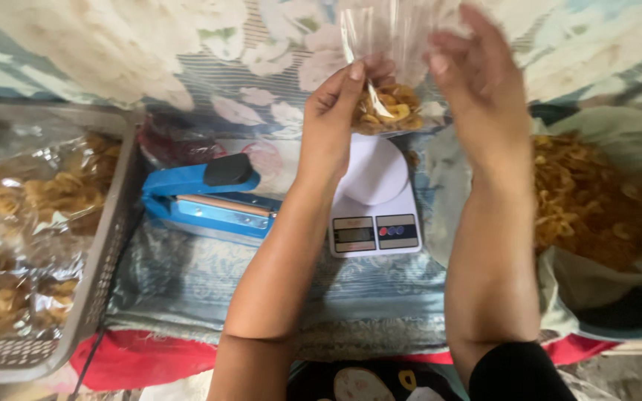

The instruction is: The person scoops dried fruit from a large sack into a small plastic bag placed on a digital scale. After reaching the desired weight, the person seals the bag using a blue heat sealer and places the finished package into a basket.

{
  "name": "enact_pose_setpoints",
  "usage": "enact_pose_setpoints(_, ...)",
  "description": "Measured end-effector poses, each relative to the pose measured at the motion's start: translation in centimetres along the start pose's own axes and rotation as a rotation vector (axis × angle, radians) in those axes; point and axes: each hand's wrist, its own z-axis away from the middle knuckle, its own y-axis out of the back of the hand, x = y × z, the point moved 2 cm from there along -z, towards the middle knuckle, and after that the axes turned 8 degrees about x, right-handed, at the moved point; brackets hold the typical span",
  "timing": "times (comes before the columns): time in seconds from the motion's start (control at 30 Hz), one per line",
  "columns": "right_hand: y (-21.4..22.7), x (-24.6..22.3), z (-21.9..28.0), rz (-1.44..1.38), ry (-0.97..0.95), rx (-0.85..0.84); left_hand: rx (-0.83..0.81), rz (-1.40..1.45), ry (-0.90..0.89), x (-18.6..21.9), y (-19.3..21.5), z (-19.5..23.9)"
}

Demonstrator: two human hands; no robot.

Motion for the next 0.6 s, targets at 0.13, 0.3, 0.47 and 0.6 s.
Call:
enact_pose_setpoints(0.13,-0.4,5.2,1.7,-0.075,-0.108,0.009,-0.011,-0.019,-0.036,0.7,0.4,0.2)
enact_pose_setpoints(0.3,-0.2,9.4,2.6,-0.214,-0.125,0.191,-0.006,-0.043,0.009,1.1,1.0,-0.2)
enact_pose_setpoints(0.47,-0.5,9.6,2.9,-0.234,-0.202,0.125,0.089,-0.036,0.089,-0.3,1.9,-1.1)
enact_pose_setpoints(0.6,-0.5,8.8,2.7,-0.168,-0.147,0.055,0.036,-0.026,0.097,-0.8,2.9,-1.5)
